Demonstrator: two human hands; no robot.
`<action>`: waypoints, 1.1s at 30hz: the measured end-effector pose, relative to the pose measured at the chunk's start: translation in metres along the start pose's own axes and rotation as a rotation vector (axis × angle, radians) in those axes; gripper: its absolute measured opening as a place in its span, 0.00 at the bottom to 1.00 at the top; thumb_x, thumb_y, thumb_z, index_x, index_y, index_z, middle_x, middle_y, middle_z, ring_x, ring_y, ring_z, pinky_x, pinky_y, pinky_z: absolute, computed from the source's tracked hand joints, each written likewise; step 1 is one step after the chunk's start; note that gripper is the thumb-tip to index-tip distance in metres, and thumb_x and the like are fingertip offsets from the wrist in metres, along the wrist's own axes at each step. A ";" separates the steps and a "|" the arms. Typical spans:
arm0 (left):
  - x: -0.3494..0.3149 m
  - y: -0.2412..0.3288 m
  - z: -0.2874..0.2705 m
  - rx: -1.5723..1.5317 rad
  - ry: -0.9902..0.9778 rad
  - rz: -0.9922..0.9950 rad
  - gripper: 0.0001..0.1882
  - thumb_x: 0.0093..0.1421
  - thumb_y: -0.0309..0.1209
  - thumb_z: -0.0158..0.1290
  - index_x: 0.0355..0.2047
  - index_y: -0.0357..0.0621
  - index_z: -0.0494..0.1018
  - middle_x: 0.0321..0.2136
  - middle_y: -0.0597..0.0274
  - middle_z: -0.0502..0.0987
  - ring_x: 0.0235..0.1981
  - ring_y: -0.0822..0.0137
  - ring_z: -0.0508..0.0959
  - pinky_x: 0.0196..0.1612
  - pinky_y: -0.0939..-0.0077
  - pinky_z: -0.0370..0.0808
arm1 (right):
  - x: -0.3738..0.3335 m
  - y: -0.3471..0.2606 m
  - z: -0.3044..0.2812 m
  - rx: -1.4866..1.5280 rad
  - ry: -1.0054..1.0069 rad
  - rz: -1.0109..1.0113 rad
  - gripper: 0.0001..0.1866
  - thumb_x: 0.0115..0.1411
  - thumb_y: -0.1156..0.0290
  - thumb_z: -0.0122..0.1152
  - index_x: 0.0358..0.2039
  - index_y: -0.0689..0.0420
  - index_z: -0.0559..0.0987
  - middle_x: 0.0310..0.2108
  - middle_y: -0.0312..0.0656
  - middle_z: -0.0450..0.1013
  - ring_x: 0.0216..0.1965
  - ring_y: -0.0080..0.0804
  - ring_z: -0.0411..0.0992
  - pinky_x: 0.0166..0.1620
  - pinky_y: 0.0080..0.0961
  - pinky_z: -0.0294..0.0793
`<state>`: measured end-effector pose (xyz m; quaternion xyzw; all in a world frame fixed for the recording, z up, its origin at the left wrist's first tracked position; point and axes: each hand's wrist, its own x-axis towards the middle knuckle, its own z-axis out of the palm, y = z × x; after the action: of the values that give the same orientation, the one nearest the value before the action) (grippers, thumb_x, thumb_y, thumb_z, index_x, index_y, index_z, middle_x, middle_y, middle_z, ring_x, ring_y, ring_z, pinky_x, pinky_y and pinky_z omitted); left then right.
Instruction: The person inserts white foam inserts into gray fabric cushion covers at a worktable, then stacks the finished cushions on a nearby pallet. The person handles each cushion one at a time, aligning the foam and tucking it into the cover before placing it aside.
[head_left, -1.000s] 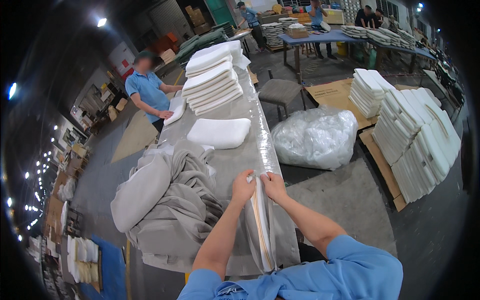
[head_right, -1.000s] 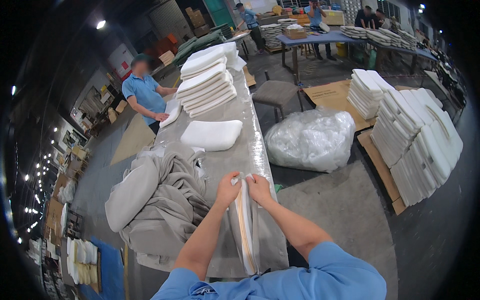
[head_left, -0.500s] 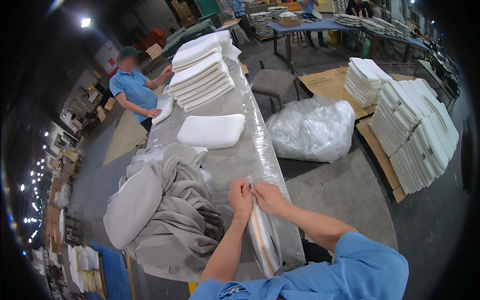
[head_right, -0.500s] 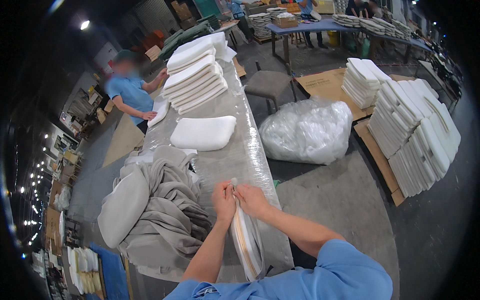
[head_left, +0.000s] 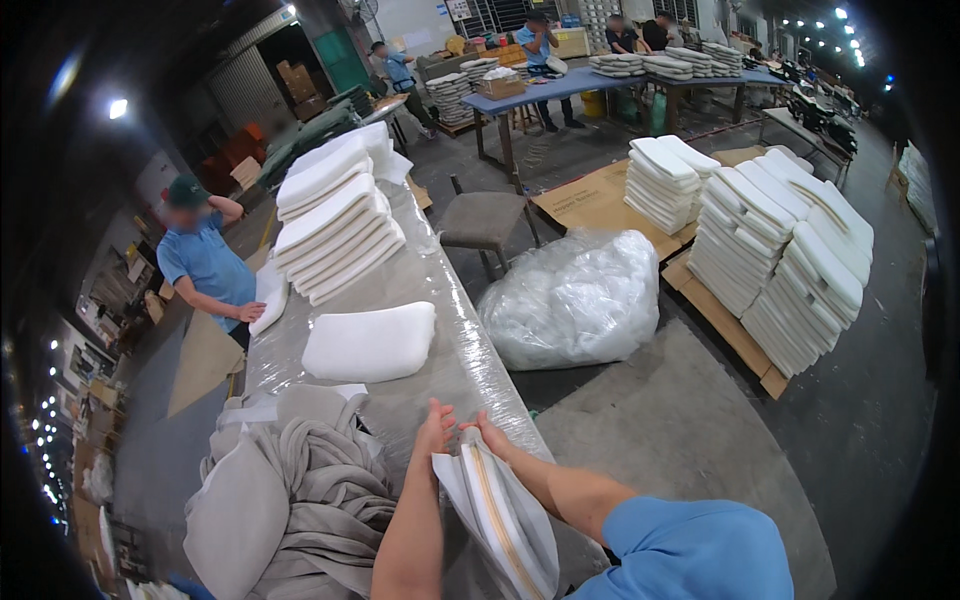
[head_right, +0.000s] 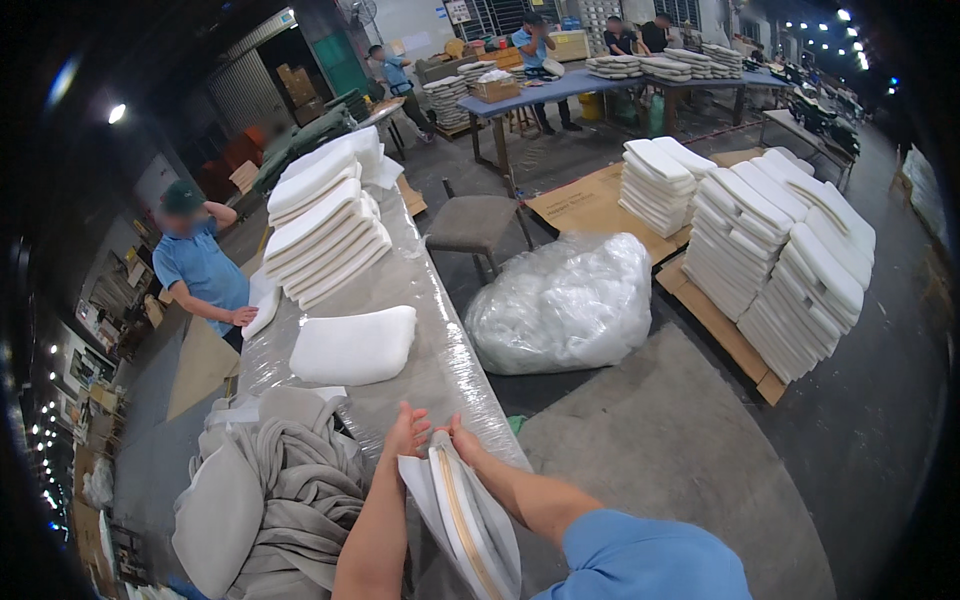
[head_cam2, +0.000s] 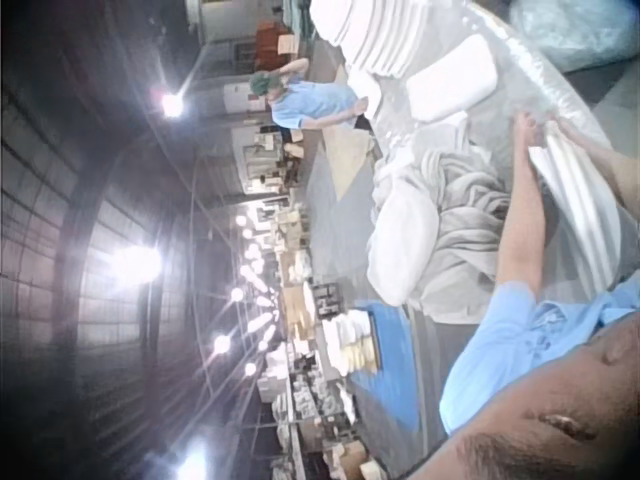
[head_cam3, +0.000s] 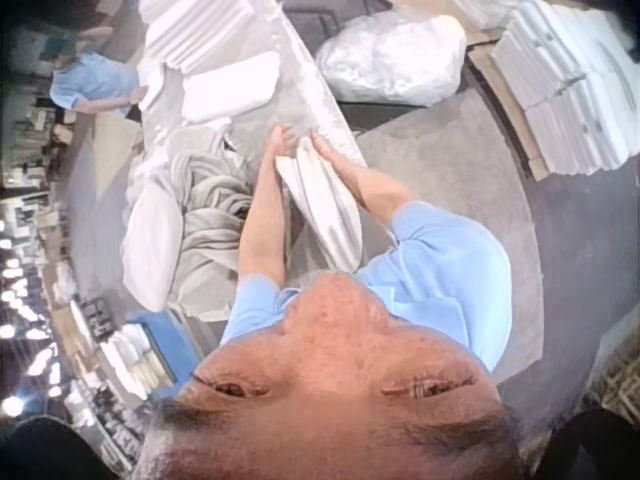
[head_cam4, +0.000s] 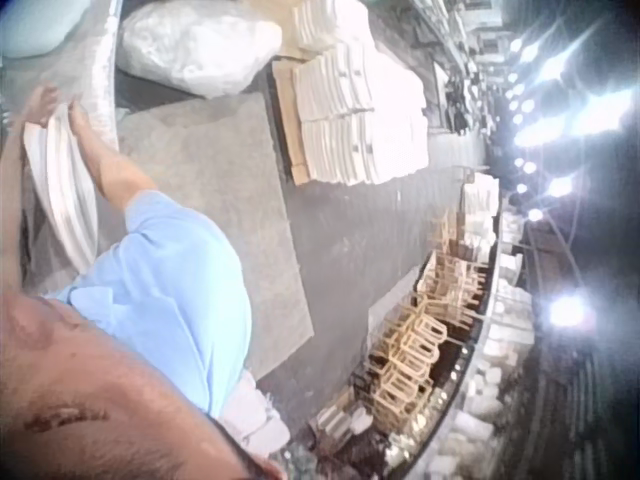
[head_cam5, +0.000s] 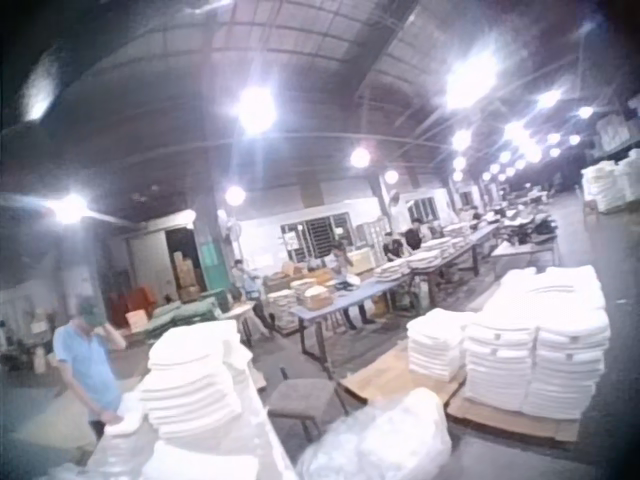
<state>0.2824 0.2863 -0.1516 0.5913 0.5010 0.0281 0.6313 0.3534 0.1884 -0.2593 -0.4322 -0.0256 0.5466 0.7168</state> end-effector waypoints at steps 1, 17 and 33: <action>0.006 -0.013 -0.005 -0.023 -0.032 -0.028 0.45 0.70 0.70 0.36 0.64 0.42 0.71 0.58 0.54 0.75 0.59 0.57 0.72 0.63 0.59 0.68 | 0.004 0.005 0.007 -0.009 -0.002 0.015 0.44 0.73 0.29 0.29 0.49 0.57 0.82 0.39 0.40 0.81 0.40 0.32 0.78 0.48 0.32 0.78; 0.007 -0.053 0.058 -0.322 -0.082 0.279 0.39 0.77 0.61 0.34 0.72 0.41 0.60 0.49 0.57 0.75 0.46 0.67 0.75 0.52 0.70 0.73 | -0.012 -0.027 0.016 0.053 0.181 -0.064 0.47 0.66 0.23 0.44 0.66 0.52 0.73 0.53 0.44 0.73 0.53 0.35 0.69 0.59 0.32 0.68; 0.026 -0.028 0.006 -0.328 -0.309 0.101 0.40 0.74 0.67 0.32 0.54 0.41 0.71 0.47 0.58 0.75 0.45 0.68 0.75 0.51 0.69 0.73 | -0.028 -0.072 0.051 -0.034 -0.085 0.108 0.46 0.72 0.30 0.40 0.74 0.58 0.62 0.64 0.45 0.69 0.64 0.35 0.66 0.69 0.33 0.60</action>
<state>0.2836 0.2896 -0.1898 0.5025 0.3567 0.0499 0.7859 0.3709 0.1940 -0.1683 -0.4215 -0.0416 0.6019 0.6770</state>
